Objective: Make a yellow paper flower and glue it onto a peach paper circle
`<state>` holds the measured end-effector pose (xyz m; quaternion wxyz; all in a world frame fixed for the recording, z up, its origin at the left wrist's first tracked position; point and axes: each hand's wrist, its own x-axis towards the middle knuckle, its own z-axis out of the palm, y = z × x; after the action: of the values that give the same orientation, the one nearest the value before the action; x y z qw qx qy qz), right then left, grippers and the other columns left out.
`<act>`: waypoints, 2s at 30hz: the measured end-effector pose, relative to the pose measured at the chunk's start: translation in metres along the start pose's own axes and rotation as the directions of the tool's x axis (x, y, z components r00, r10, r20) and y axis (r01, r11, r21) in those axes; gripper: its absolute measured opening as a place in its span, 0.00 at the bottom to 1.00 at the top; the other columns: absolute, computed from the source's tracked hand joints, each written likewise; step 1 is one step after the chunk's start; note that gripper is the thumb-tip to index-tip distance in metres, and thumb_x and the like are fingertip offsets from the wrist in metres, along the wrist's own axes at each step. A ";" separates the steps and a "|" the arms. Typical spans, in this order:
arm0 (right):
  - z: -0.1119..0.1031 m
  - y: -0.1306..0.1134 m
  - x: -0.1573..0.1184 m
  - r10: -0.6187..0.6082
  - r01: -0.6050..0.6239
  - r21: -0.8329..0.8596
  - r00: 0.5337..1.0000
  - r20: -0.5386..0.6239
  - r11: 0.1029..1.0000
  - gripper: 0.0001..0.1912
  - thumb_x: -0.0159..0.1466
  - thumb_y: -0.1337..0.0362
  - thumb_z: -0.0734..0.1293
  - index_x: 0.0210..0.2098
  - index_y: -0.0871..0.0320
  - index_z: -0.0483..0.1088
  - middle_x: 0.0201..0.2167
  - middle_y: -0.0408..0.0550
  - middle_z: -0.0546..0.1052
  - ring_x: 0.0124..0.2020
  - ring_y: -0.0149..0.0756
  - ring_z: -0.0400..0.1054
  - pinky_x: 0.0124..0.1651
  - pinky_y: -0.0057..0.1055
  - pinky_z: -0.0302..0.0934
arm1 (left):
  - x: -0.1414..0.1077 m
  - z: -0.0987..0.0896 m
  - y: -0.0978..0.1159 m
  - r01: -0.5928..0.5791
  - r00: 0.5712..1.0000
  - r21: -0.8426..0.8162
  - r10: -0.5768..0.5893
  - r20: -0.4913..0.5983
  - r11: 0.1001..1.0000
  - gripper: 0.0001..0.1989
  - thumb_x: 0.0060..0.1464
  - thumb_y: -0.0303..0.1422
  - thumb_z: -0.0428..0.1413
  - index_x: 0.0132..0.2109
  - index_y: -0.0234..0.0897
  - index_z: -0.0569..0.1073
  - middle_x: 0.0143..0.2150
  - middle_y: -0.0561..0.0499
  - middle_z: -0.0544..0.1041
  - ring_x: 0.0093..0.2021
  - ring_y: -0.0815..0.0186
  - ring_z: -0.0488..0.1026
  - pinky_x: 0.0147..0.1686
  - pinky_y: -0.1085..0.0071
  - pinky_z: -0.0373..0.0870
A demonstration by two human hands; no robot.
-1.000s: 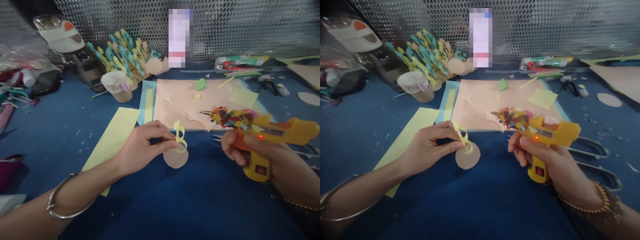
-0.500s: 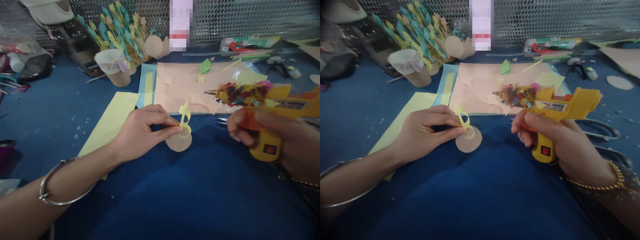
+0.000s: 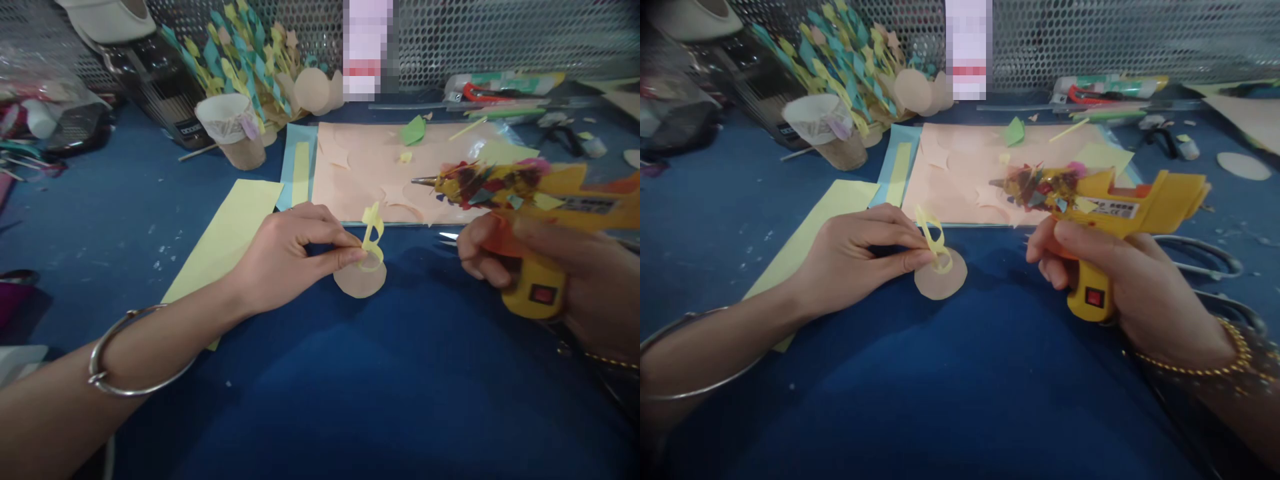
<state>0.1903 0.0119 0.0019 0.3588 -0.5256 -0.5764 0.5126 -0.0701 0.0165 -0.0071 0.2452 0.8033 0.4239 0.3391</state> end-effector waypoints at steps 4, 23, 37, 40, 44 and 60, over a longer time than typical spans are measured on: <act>0.002 -0.001 -0.001 0.005 -0.005 -0.001 1.000 -0.028 1.000 0.13 0.60 0.56 0.62 0.25 0.56 0.70 0.17 0.42 0.65 0.19 0.28 0.59 0.20 0.25 0.53 | 0.000 0.000 -0.001 -0.001 1.000 -0.001 0.001 0.017 1.000 0.02 0.51 0.29 0.61 0.33 0.39 0.79 0.31 0.52 0.78 0.35 0.68 0.73 0.36 0.75 0.70; 0.006 -0.003 -0.001 0.013 -0.011 0.039 0.998 -0.058 0.999 0.14 0.57 0.53 0.65 0.26 0.57 0.70 0.17 0.42 0.65 0.20 0.28 0.60 0.22 0.24 0.54 | -0.003 0.000 -0.003 -0.034 0.999 0.019 0.033 0.031 0.999 0.03 0.53 0.31 0.59 0.34 0.43 0.79 0.32 0.53 0.78 0.35 0.67 0.73 0.37 0.72 0.70; 0.004 -0.002 0.000 0.005 -0.005 0.017 1.000 -0.025 1.000 0.14 0.58 0.52 0.64 0.26 0.56 0.71 0.16 0.43 0.65 0.20 0.29 0.60 0.22 0.26 0.53 | -0.004 0.000 -0.003 -0.041 0.999 0.013 0.040 0.008 0.999 0.03 0.52 0.31 0.60 0.33 0.42 0.79 0.31 0.53 0.79 0.34 0.68 0.74 0.35 0.73 0.71; 0.004 -0.002 0.000 -0.004 0.005 0.012 0.999 -0.033 1.000 0.13 0.58 0.53 0.64 0.25 0.56 0.70 0.17 0.43 0.65 0.20 0.28 0.60 0.22 0.26 0.53 | -0.004 0.000 -0.003 -0.036 0.999 0.017 0.035 0.012 0.999 0.03 0.52 0.32 0.60 0.33 0.43 0.79 0.30 0.53 0.79 0.33 0.68 0.74 0.35 0.72 0.71; 0.005 -0.002 0.000 0.018 -0.017 0.015 0.999 -0.042 1.000 0.13 0.59 0.54 0.64 0.25 0.57 0.70 0.18 0.42 0.66 0.20 0.27 0.60 0.21 0.25 0.53 | -0.004 0.000 -0.003 -0.037 0.999 0.003 0.037 0.005 0.999 0.03 0.52 0.31 0.60 0.32 0.43 0.79 0.30 0.53 0.79 0.33 0.68 0.74 0.35 0.73 0.70; 0.002 0.000 0.000 -0.013 0.013 0.016 1.000 -0.002 1.000 0.13 0.60 0.54 0.63 0.27 0.56 0.71 0.16 0.42 0.66 0.21 0.29 0.60 0.24 0.27 0.53 | -0.002 -0.001 -0.001 -0.047 0.999 -0.007 0.047 -0.001 0.999 0.03 0.51 0.30 0.60 0.31 0.42 0.79 0.29 0.53 0.79 0.32 0.67 0.74 0.34 0.72 0.71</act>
<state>0.1888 0.0115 0.0016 0.3668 -0.5195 -0.5752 0.5146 -0.0722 0.0152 -0.0083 0.2399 0.8121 0.4035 0.3465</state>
